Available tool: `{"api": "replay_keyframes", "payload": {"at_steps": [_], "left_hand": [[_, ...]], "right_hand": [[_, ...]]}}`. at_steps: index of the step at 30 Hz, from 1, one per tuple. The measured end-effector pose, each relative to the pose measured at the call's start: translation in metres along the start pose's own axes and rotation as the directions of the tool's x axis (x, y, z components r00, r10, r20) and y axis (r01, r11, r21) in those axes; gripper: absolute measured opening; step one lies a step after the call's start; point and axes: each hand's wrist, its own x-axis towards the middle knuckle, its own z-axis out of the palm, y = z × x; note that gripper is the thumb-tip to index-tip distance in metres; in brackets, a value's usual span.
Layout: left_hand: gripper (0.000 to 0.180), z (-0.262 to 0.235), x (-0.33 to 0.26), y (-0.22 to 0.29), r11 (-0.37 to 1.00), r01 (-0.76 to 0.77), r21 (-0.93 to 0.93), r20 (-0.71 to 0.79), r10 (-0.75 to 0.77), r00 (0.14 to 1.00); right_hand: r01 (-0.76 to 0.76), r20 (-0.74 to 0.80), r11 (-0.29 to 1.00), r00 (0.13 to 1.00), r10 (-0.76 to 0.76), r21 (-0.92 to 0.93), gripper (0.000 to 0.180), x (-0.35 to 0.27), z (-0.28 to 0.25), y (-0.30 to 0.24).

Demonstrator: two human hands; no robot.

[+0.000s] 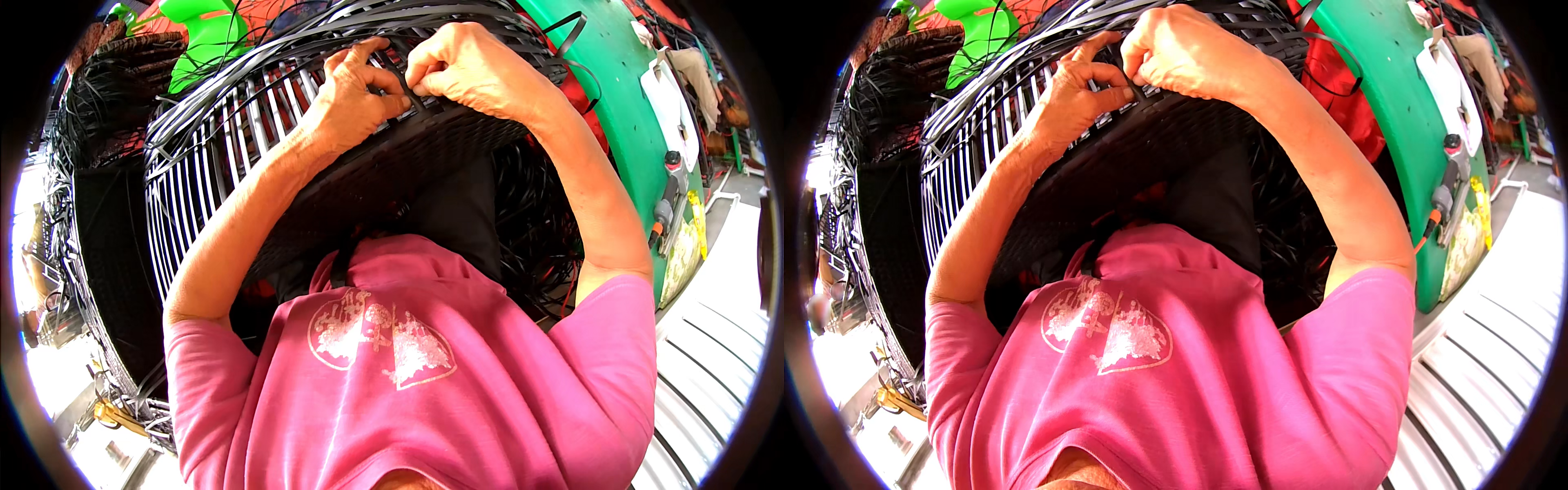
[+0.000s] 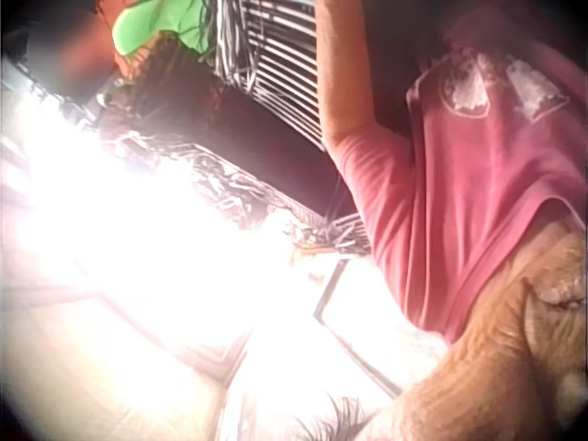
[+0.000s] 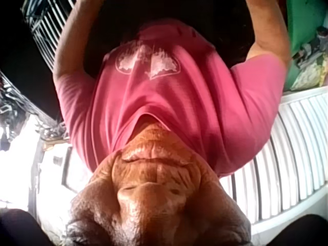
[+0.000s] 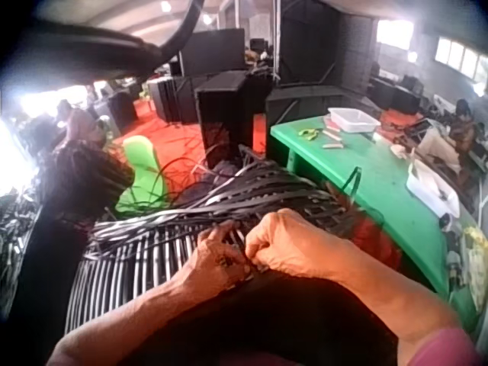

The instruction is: The person assembles components of black wicker furniture by inserting and securing plastic strips into the woven structure.

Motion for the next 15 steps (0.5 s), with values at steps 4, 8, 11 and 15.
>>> {"api": "replay_keyframes", "payload": {"at_steps": [4,8,11,15], "left_hand": [[0.010,-0.020,-0.011,0.017,0.975,-0.043,-0.219,-0.131,0.014,0.991],[0.014,-0.035,-0.026,0.032,0.924,-0.071,-0.375,-0.089,0.041,0.995],[0.017,-0.036,-0.035,0.021,0.959,-0.034,-0.282,-0.147,-0.008,0.989],[0.015,-0.029,-0.052,-0.011,0.912,-0.160,0.378,-0.166,0.236,0.957]], "right_hand": [[0.038,-0.127,0.981,0.992,-0.014,0.191,0.017,-0.009,0.009,0.003],[-0.114,0.040,0.872,0.993,0.108,0.475,0.017,-0.013,0.016,0.001],[-0.136,-0.017,0.902,0.988,0.156,0.409,0.012,-0.010,0.017,-0.010],[-0.007,-0.008,1.000,1.000,0.007,0.021,0.010,0.001,0.014,-0.020]]}}
